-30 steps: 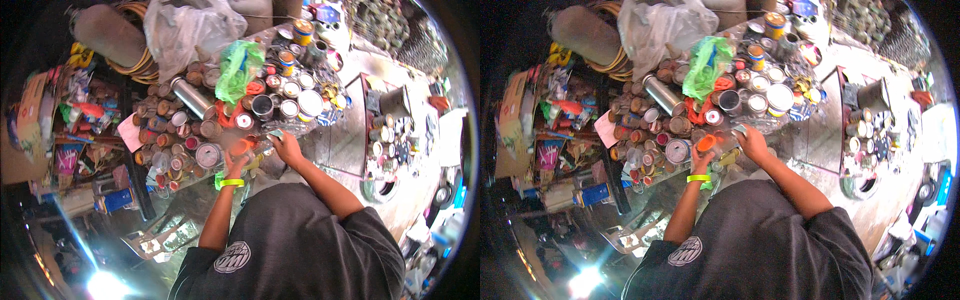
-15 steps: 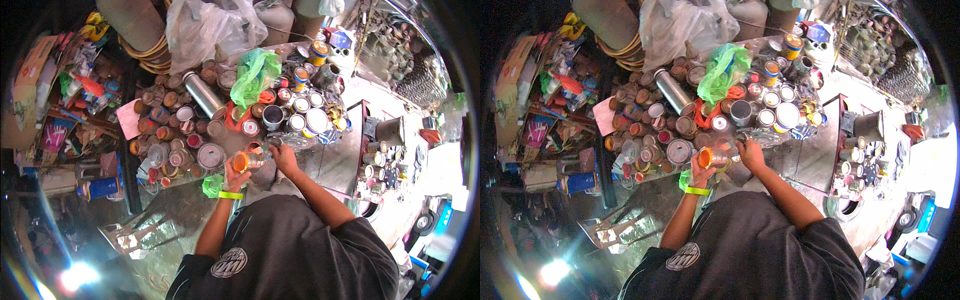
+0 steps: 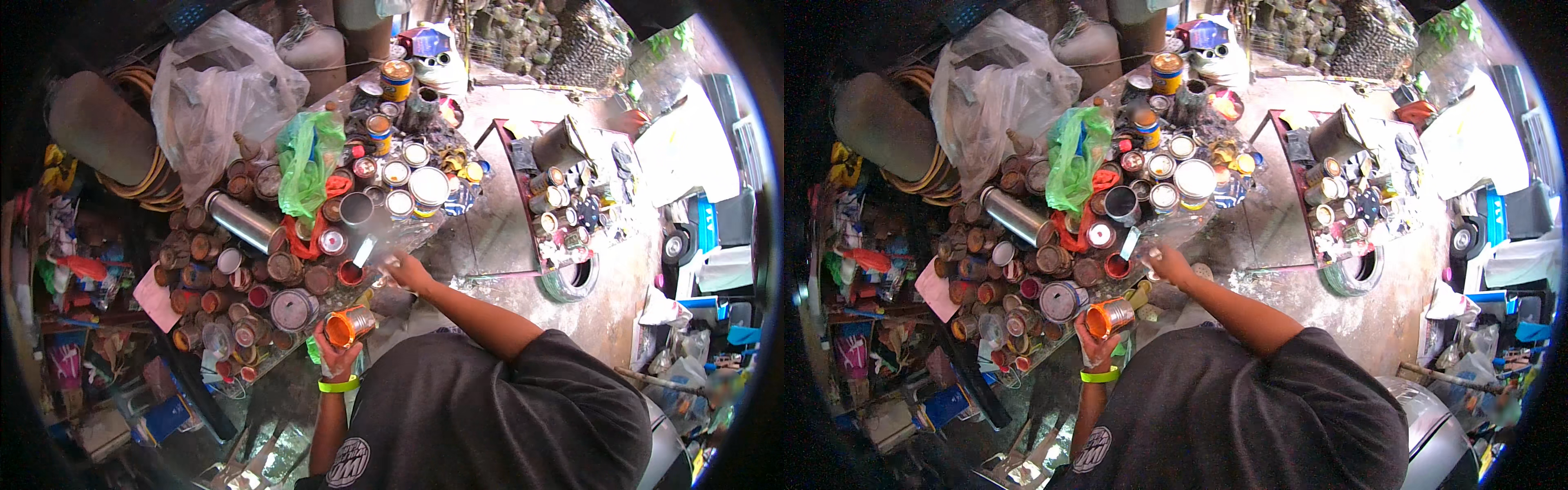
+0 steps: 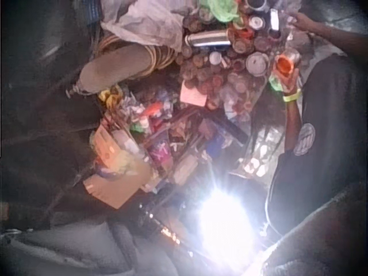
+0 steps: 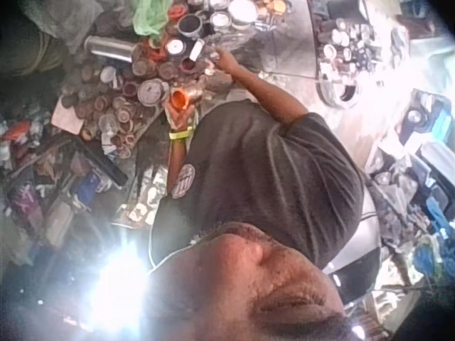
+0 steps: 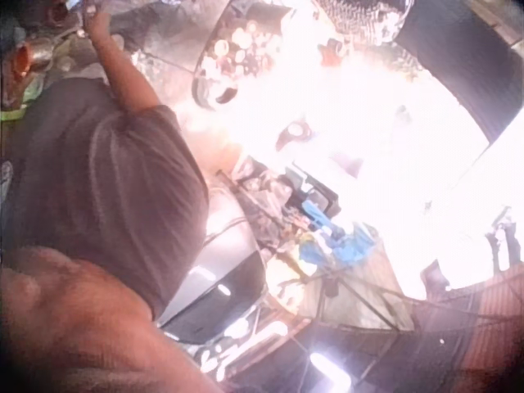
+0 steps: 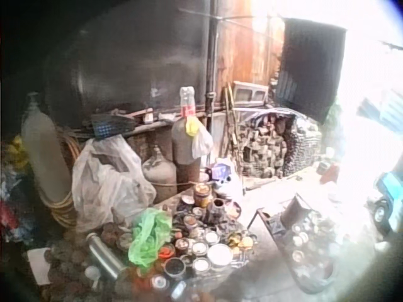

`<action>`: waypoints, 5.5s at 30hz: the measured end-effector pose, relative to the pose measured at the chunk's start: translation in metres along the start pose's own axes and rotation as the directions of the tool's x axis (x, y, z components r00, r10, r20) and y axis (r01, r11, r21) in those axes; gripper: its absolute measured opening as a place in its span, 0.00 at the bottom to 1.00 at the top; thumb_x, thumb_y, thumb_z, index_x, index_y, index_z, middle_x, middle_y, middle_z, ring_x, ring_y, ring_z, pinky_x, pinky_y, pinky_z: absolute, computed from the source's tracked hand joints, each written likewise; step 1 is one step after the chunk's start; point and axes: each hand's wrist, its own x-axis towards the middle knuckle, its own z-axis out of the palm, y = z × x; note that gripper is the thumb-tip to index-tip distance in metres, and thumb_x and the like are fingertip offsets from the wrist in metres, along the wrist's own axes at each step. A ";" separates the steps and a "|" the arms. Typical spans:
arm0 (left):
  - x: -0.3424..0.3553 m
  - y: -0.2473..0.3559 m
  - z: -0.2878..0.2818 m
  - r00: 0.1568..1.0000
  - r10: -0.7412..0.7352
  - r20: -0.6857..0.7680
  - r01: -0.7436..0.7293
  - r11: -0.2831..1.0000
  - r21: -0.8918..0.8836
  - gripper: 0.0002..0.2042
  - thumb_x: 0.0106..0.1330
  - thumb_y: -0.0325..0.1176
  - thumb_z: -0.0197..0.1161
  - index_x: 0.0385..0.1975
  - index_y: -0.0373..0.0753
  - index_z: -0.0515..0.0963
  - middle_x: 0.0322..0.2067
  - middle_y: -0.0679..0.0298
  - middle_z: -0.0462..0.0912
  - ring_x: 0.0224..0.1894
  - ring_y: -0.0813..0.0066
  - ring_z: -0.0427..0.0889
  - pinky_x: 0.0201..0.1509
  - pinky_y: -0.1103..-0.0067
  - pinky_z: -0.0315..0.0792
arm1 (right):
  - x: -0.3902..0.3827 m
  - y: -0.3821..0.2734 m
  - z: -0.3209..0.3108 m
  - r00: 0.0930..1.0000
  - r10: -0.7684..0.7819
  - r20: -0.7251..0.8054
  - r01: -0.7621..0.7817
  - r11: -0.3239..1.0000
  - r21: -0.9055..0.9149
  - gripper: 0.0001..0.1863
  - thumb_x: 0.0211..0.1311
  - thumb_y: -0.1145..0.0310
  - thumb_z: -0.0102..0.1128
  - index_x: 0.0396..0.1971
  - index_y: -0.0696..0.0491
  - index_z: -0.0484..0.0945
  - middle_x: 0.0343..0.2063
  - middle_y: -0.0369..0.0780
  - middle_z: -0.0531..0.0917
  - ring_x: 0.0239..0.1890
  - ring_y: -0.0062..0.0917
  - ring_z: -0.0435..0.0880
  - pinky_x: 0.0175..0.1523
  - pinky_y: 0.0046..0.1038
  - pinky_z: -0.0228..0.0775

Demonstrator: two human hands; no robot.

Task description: The person selects a small paint can from a cluttered table, opens it, and uses a metal spatula to stir the red paint inside. They repeatedly dip the spatula into the can and scrape the sides to mix the contents, then place the can back on the table.

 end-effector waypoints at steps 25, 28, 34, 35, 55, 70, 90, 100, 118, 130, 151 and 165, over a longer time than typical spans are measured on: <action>0.034 -0.017 0.256 0.979 0.178 -0.101 -0.153 0.964 0.219 0.50 0.50 0.29 0.78 0.72 0.40 0.51 0.67 0.55 0.63 0.70 0.59 0.67 0.74 0.61 0.64 | 0.163 -0.028 -0.323 0.882 -0.451 -0.135 0.008 0.300 -0.954 0.48 0.54 0.53 0.69 0.74 0.53 0.61 0.60 0.45 0.74 0.64 0.40 0.72 0.66 0.45 0.64; 0.034 -0.018 0.274 0.972 0.174 -0.155 -0.141 0.969 0.204 0.51 0.51 0.31 0.79 0.72 0.40 0.50 0.66 0.56 0.64 0.70 0.59 0.67 0.74 0.61 0.64 | 0.167 -0.032 -0.323 0.914 -0.390 -0.112 0.001 0.280 -0.960 0.49 0.56 0.53 0.70 0.75 0.53 0.59 0.62 0.47 0.74 0.64 0.41 0.73 0.66 0.48 0.64; 0.045 -0.030 0.282 0.974 0.189 -0.126 -0.152 0.953 0.262 0.50 0.50 0.25 0.76 0.72 0.40 0.50 0.71 0.47 0.61 0.73 0.54 0.64 0.77 0.58 0.62 | 0.170 -0.039 -0.334 0.915 -0.374 -0.155 -0.011 0.360 -0.933 0.47 0.57 0.53 0.69 0.74 0.51 0.60 0.60 0.47 0.76 0.64 0.42 0.74 0.66 0.51 0.63; 0.047 -0.034 0.283 0.973 0.199 -0.120 -0.164 0.953 0.255 0.50 0.50 0.24 0.76 0.72 0.40 0.50 0.71 0.47 0.61 0.73 0.54 0.64 0.77 0.58 0.62 | 0.166 -0.041 -0.336 0.907 -0.385 -0.171 0.000 0.406 -0.914 0.46 0.57 0.54 0.69 0.74 0.50 0.61 0.59 0.47 0.76 0.64 0.42 0.74 0.66 0.51 0.63; 0.152 0.010 0.400 0.938 0.107 0.330 -0.276 0.806 0.524 0.42 0.52 0.33 0.79 0.67 0.35 0.63 0.58 0.49 0.74 0.64 0.55 0.76 0.68 0.65 0.70 | -0.065 -0.118 -0.387 0.583 -0.793 0.176 0.812 0.565 -0.146 0.32 0.52 0.70 0.80 0.56 0.52 0.72 0.61 0.44 0.78 0.67 0.38 0.72 0.73 0.39 0.61; 0.131 0.019 0.409 0.930 0.311 0.195 -0.367 0.790 0.490 0.44 0.51 0.34 0.82 0.66 0.35 0.61 0.59 0.51 0.71 0.63 0.61 0.74 0.68 0.66 0.70 | -0.069 -0.104 -0.354 0.669 -0.725 0.162 0.742 0.662 -0.104 0.60 0.53 0.64 0.81 0.79 0.55 0.46 0.73 0.51 0.63 0.76 0.43 0.60 0.79 0.44 0.51; 0.107 0.025 0.404 0.997 0.047 0.064 -0.038 0.990 -0.138 0.40 0.64 0.23 0.67 0.75 0.27 0.54 0.69 0.50 0.66 0.71 0.63 0.67 0.75 0.68 0.63 | -0.061 -0.098 -0.332 0.785 -0.484 0.386 0.510 0.859 0.042 0.63 0.56 0.75 0.76 0.81 0.52 0.36 0.73 0.55 0.61 0.76 0.39 0.62 0.76 0.39 0.55; 0.087 -0.006 0.359 0.958 0.219 -0.185 -0.205 0.974 0.094 0.40 0.63 0.42 0.74 0.71 0.30 0.63 0.62 0.48 0.75 0.66 0.60 0.74 0.71 0.68 0.67 | -0.042 -0.096 -0.280 0.721 -0.413 0.556 0.440 0.893 0.093 0.56 0.56 0.75 0.75 0.79 0.53 0.47 0.71 0.50 0.64 0.73 0.38 0.66 0.75 0.39 0.59; -0.177 0.027 0.088 0.760 0.093 -0.644 -0.219 0.969 -0.118 0.38 0.59 0.28 0.73 0.70 0.30 0.63 0.61 0.55 0.76 0.63 0.70 0.77 0.69 0.70 0.71 | -0.174 -0.024 0.070 0.443 -0.061 0.894 0.361 0.925 -0.116 0.36 0.65 0.70 0.72 0.69 0.60 0.64 0.60 0.42 0.77 0.63 0.27 0.76 0.70 0.31 0.66; -0.486 0.021 -0.106 0.210 -0.020 -0.978 -0.528 0.839 -0.130 0.34 0.57 0.17 0.64 0.68 0.28 0.62 0.62 0.53 0.73 0.66 0.65 0.74 0.74 0.69 0.67 | -0.407 0.096 0.414 -0.150 0.301 0.942 0.571 0.804 -0.166 0.47 0.62 0.62 0.77 0.72 0.63 0.57 0.64 0.47 0.73 0.64 0.32 0.76 0.69 0.36 0.70; -0.635 0.070 -0.546 0.161 -0.264 -0.951 -0.775 0.563 -0.288 0.29 0.62 0.32 0.63 0.67 0.45 0.69 0.65 0.59 0.74 0.65 0.59 0.76 0.71 0.52 0.71 | -0.412 -0.107 0.750 -0.514 0.519 0.683 0.776 0.620 0.113 0.29 0.75 0.46 0.57 0.53 0.59 0.84 0.73 0.52 0.67 0.73 0.44 0.67 0.74 0.38 0.59; -0.350 0.393 -0.937 0.638 0.064 -0.767 -0.206 0.974 -0.090 0.17 0.74 0.45 0.64 0.59 0.49 0.77 0.54 0.68 0.84 0.53 0.69 0.85 0.56 0.64 0.81 | -0.379 -0.161 0.762 -0.066 -0.115 0.991 0.388 0.912 0.132 0.24 0.75 0.62 0.62 0.67 0.53 0.75 0.69 0.44 0.74 0.73 0.35 0.68 0.76 0.40 0.59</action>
